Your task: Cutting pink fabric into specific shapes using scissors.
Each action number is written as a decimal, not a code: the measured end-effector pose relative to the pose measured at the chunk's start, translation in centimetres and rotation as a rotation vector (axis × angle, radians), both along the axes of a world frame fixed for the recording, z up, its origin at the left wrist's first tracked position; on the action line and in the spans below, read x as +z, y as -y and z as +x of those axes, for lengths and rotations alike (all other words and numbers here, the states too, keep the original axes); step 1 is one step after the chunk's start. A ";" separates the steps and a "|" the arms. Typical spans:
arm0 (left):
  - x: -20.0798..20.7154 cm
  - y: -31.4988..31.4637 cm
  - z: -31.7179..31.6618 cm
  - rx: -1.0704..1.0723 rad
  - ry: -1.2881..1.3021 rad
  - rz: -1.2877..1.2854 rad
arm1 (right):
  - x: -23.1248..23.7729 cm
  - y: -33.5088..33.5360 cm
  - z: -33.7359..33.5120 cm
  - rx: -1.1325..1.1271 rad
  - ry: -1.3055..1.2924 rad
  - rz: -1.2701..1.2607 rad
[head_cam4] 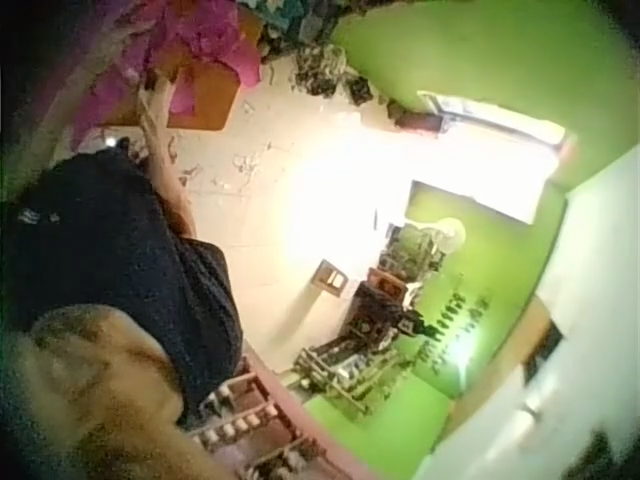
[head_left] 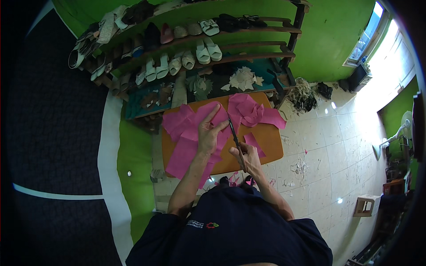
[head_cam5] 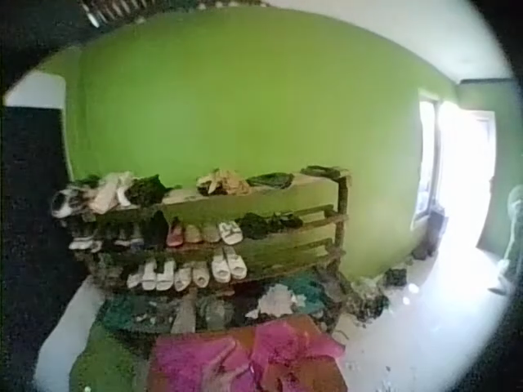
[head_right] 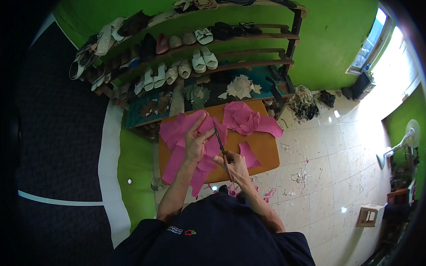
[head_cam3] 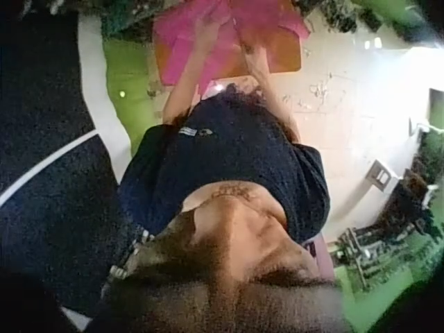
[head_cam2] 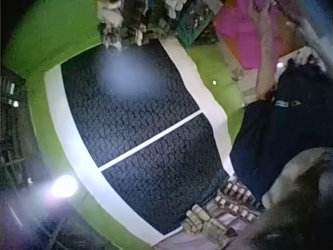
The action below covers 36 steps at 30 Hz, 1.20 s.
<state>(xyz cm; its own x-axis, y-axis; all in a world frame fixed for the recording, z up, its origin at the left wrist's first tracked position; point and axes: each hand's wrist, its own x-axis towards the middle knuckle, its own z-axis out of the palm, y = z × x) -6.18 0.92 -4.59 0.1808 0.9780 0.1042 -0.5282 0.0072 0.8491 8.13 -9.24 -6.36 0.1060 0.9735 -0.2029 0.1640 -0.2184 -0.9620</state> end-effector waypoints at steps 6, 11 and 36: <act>0.2 0.7 0.4 -0.058 -0.038 0.027 | 0.1 -0.6 0.3 -0.019 -0.024 0.021; -0.1 0.4 0.0 -0.107 -0.027 0.024 | 0.2 -0.5 0.6 -0.014 -0.023 0.027; 1.0 0.0 0.4 -0.101 -0.116 -0.060 | -0.1 -0.9 0.4 -0.015 -0.121 -0.021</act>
